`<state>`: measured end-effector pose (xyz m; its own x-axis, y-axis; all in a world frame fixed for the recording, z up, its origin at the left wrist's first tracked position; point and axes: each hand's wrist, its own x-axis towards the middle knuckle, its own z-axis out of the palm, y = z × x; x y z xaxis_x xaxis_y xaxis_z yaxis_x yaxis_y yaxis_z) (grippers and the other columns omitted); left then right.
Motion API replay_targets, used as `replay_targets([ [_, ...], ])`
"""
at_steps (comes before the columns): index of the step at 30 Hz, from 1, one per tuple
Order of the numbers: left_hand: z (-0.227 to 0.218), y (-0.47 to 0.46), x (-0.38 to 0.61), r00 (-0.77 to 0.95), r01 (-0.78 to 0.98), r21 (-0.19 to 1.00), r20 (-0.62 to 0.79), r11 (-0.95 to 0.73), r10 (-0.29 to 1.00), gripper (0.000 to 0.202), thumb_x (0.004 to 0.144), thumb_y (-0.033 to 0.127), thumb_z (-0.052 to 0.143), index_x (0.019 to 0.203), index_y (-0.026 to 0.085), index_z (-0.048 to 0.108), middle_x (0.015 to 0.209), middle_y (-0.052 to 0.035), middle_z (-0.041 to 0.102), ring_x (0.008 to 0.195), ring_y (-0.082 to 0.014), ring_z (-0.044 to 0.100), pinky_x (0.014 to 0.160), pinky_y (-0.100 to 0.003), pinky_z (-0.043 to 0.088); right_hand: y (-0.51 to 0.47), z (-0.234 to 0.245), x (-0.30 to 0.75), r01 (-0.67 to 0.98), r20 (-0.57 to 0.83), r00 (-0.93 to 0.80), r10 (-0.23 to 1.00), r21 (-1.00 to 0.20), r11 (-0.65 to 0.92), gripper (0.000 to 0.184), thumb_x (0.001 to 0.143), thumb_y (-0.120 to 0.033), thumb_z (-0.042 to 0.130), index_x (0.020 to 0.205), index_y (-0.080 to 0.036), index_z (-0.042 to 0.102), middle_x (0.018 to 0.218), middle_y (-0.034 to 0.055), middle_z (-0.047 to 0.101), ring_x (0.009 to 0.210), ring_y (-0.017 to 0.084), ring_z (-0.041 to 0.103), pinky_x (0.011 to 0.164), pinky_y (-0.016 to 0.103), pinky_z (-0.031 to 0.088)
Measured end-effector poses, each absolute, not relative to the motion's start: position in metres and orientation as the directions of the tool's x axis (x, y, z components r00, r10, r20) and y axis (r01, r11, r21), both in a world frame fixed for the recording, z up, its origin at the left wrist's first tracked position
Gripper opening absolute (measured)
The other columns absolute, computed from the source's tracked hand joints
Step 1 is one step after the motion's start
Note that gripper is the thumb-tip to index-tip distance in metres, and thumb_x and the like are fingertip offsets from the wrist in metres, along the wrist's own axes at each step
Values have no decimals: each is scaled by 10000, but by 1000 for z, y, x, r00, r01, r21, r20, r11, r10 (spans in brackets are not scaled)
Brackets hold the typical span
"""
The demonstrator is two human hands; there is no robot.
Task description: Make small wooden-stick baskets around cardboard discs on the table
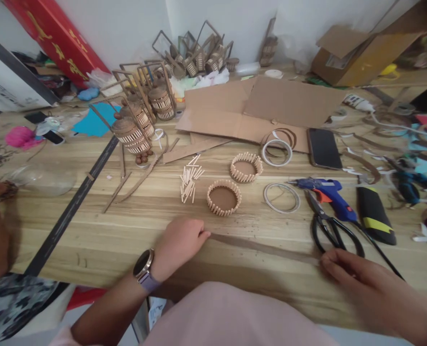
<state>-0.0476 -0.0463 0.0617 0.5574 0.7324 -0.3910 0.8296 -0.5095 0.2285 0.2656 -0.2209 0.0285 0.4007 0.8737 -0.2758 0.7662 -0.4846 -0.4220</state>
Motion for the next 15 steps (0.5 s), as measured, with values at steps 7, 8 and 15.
replay_targets([
  [7,60,-52,-39,557,829,191,-372,-526,743,300,955,329,515,702,194,602,724,-36,676,705,-212,614,596,-308,320,-214,35,276,702,-450,509,734,-277,-656,344,736,-550,392,724,-303,631,805,95,743,763,286,696,719,390,503],
  [8,60,-53,-38,569,821,194,-355,-537,742,280,958,322,517,727,193,607,742,-37,673,732,-217,613,626,-312,352,-214,35,279,705,-467,512,721,-250,-663,333,737,-541,392,716,-303,625,810,97,745,775,290,700,730,392,503],
  [15,52,-64,-37,623,782,169,-216,-599,752,93,943,232,563,971,175,631,1032,-89,604,1022,-276,520,890,-413,442,-199,55,258,889,67,457,887,-29,-457,465,833,-586,338,843,-246,654,876,154,737,787,365,693,703,488,513],
])
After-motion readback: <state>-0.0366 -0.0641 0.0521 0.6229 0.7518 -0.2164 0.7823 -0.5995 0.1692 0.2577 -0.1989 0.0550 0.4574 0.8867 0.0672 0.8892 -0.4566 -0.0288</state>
